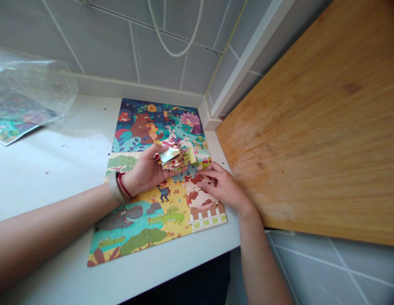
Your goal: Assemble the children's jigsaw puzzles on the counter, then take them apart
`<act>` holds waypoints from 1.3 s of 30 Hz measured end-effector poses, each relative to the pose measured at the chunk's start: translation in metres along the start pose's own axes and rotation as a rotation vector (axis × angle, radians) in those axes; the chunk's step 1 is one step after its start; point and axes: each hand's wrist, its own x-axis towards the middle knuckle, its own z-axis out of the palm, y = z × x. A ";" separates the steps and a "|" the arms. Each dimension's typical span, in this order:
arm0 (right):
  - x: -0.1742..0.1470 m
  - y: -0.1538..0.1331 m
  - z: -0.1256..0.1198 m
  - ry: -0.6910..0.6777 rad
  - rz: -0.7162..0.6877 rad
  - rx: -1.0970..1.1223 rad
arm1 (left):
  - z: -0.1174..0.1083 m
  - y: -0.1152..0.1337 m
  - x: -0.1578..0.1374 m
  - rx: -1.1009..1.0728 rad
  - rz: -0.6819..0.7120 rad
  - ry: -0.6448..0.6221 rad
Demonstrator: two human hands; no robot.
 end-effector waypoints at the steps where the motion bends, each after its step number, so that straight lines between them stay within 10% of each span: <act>1: 0.000 0.001 0.000 -0.003 0.000 0.000 | -0.001 0.000 0.000 0.002 0.001 -0.006; 32: 0.000 0.002 0.002 0.022 0.026 0.055 | 0.003 0.001 -0.001 -0.004 -0.008 0.009; 39: 0.003 0.008 -0.002 0.259 0.086 0.132 | 0.001 0.001 -0.001 -0.021 -0.021 0.012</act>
